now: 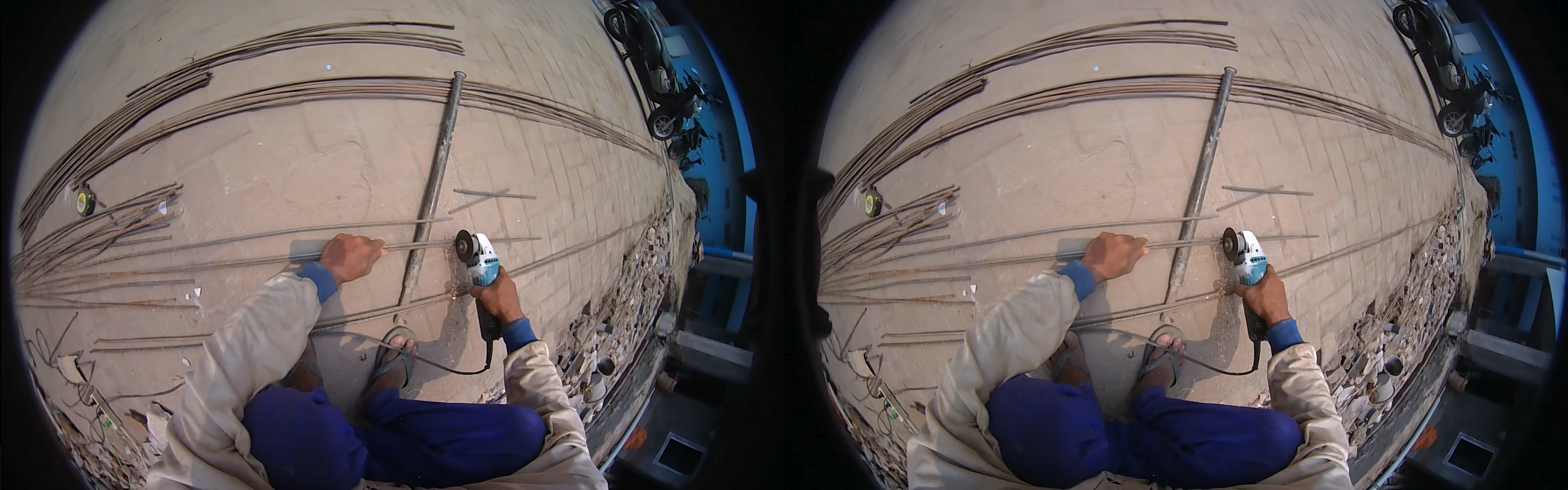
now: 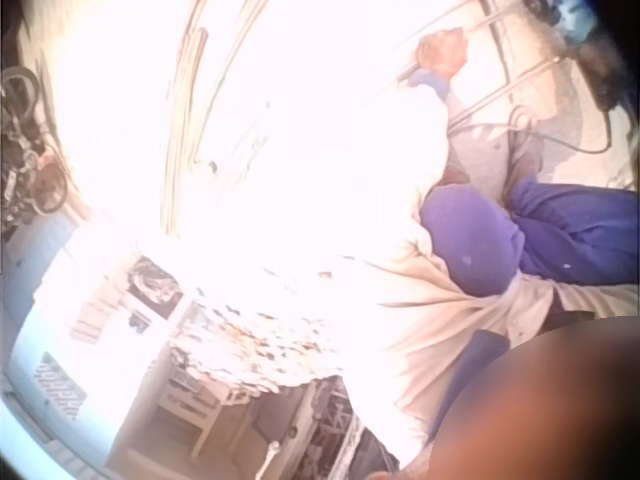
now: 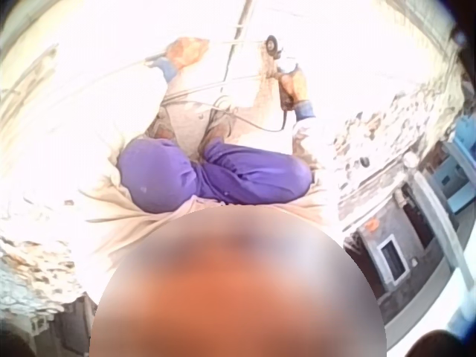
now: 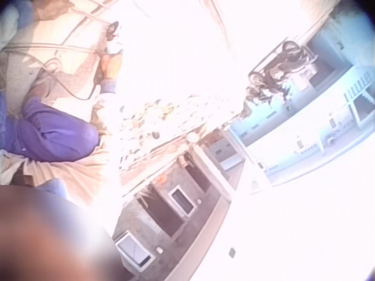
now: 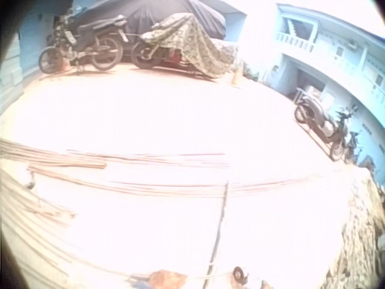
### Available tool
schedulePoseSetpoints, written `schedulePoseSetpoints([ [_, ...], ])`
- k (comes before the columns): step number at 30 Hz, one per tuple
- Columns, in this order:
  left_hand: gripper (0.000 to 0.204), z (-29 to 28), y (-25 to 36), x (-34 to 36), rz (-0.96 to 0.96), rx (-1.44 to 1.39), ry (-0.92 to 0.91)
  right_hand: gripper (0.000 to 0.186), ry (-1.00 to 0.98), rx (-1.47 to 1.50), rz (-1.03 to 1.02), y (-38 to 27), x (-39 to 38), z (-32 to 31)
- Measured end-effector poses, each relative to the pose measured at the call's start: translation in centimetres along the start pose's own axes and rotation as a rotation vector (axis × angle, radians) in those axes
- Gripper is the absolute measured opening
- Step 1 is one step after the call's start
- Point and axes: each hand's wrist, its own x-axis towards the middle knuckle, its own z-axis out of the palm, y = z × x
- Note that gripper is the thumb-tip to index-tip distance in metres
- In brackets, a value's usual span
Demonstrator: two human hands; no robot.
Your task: The person sits on the floor and uses an angle grinder to cut several long metal rods into shorter pieces. They repeatedly pick up a rod, position it against a guide, cut it, and then set the cut pieces aside.
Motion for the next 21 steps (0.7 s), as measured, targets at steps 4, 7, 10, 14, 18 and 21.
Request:
schedulePoseSetpoints([
  [4, 0.031, -0.2, 0.1, 0.2, -0.012, 0.011, -0.026, 0.077, -0.013, -0.021, -0.016, -0.1, 0.1, -0.1],
  [7, 0.031, -0.3, 0.2, 0.3, -0.044, 0.012, -0.079, 0.077, -0.027, -0.022, -0.006, 0.1, 0.2, -0.1],
  [10, 0.032, -0.3, 0.1, 0.3, -0.017, 0.026, -0.044, 0.077, -0.029, -0.009, 0.001, 0.2, 0.3, 0.0],
  [14, 0.034, 0.0, 0.0, 0.3, -0.015, 0.035, -0.042, 0.075, 0.0, -0.027, 0.024, 0.2, 0.5, 0.1],
  [18, 0.035, 0.1, 0.0, 0.2, -0.036, 0.028, -0.066, 0.076, 0.002, -0.026, -0.036, 0.1, 0.9, 0.1],
  [21, 0.034, 0.0, 0.1, 0.1, -0.027, 0.022, -0.052, 0.076, -0.009, 0.004, -0.035, 0.2, 1.2, -0.1],
])
